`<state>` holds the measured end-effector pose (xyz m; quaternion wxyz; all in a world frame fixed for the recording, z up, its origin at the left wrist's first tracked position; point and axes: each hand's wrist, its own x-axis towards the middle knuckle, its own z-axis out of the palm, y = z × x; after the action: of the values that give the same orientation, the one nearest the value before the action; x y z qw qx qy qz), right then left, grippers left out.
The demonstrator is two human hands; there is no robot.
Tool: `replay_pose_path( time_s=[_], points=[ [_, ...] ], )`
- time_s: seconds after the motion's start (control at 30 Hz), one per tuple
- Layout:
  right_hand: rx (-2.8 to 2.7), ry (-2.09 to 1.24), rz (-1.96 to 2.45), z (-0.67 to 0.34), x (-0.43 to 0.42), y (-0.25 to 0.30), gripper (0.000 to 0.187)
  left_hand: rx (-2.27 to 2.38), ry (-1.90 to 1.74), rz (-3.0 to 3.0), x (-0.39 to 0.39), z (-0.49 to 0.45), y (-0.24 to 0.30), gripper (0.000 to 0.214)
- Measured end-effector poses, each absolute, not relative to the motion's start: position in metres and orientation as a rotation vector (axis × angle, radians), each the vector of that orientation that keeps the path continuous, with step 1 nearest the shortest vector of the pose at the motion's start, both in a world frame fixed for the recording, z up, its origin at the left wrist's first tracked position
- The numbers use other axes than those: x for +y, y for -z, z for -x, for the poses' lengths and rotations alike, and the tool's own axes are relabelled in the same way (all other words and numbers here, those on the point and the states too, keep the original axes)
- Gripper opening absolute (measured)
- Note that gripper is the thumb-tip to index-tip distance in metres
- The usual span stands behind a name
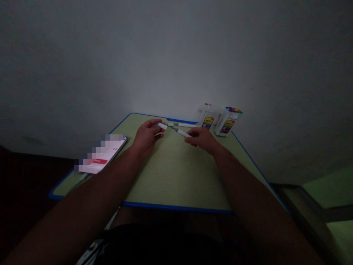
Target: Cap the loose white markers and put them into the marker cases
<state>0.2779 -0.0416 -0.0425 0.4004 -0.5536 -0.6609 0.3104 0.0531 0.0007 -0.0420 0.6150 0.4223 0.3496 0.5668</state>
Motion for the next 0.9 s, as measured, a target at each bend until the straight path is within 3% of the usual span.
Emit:
replay_pose_path(
  time_s=[0.9],
  points=[
    [-1.792, -0.76, 1.505, -0.2738, -0.0457, 0.0375, 0.029, 0.773, -1.234, -1.103, -0.004, -0.0586, 0.0442, 0.019]
  ],
)
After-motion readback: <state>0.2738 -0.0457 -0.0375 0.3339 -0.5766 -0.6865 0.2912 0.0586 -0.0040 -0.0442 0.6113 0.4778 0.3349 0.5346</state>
